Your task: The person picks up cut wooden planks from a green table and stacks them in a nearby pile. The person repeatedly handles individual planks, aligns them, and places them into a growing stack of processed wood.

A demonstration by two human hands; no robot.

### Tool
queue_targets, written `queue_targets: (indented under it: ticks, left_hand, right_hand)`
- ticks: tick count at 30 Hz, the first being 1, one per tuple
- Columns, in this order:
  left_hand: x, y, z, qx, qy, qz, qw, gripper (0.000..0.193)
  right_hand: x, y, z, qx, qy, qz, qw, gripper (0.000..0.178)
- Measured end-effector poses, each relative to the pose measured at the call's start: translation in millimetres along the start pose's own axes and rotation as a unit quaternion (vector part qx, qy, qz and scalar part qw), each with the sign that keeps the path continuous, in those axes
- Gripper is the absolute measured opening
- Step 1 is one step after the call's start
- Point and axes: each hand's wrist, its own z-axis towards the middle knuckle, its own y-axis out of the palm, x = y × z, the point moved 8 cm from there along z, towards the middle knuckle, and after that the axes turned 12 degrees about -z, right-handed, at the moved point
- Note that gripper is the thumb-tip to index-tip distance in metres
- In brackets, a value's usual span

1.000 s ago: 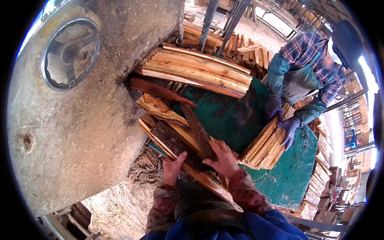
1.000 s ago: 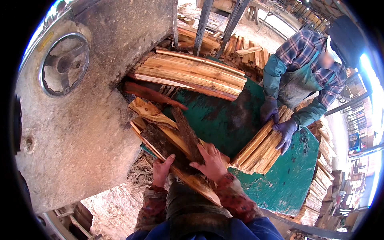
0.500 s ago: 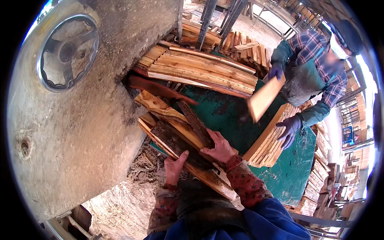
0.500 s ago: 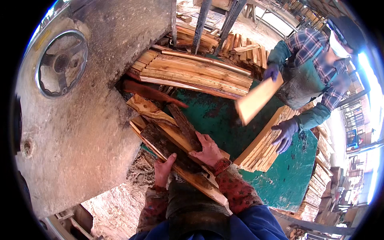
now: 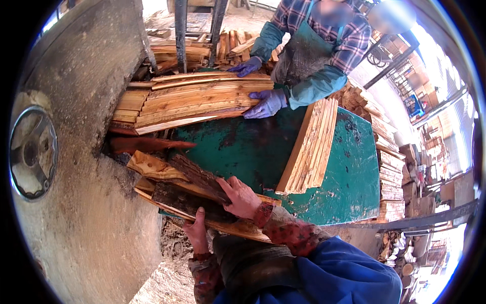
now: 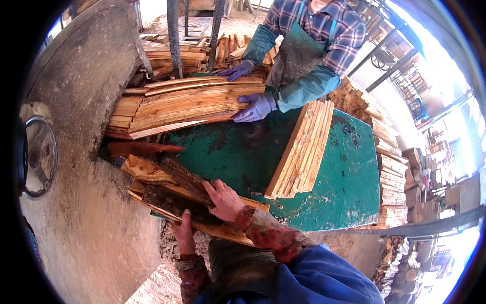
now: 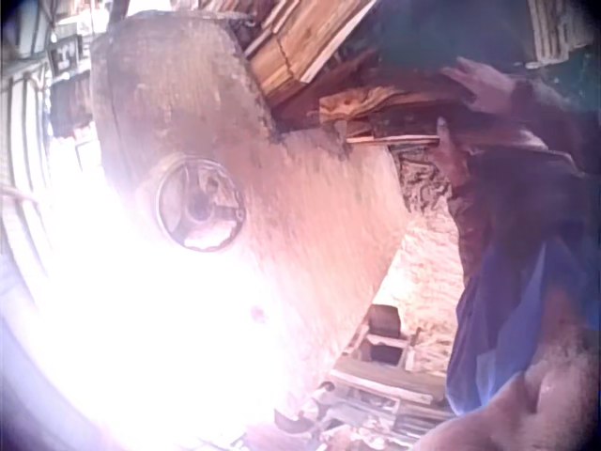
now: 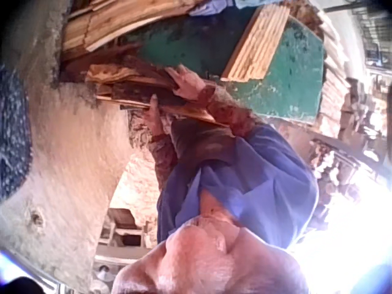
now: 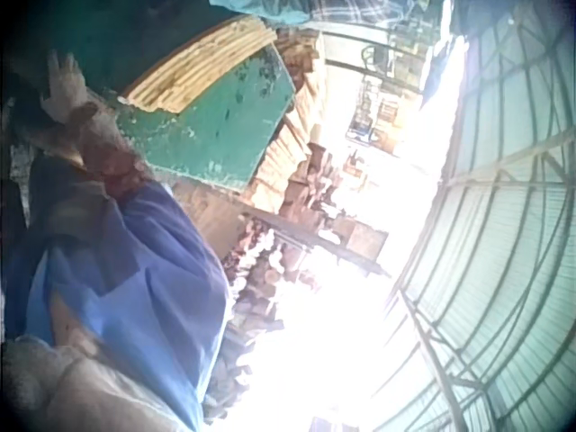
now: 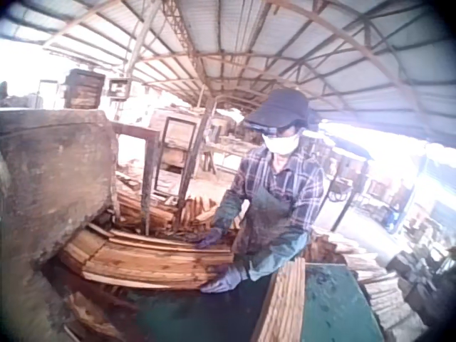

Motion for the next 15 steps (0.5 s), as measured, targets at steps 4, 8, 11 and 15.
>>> queue_targets:
  ticks: [4,8,11,15]
  left_hand:
    - [6,-5,-4,-0.011,0.007,-0.029,1.000,0.043]
    - [19,0,-11,-0.012,0.002,0.061,0.998,0.040]
    - [20,-1,-11,-0.034,0.032,0.003,0.999,0.034]
    - [5,-10,-5,-0.039,0.033,-0.010,0.999,0.034]
  right_hand:
    - [-10,-20,-39,-0.025,0.021,0.022,0.999,0.078]
    - [0,-35,-79,0.009,0.026,0.027,0.999,0.073]
    - [-2,-53,-84,0.035,0.039,0.016,0.999,0.072]
    - [-25,-66,-64,0.051,-0.025,0.033,0.998,0.072]
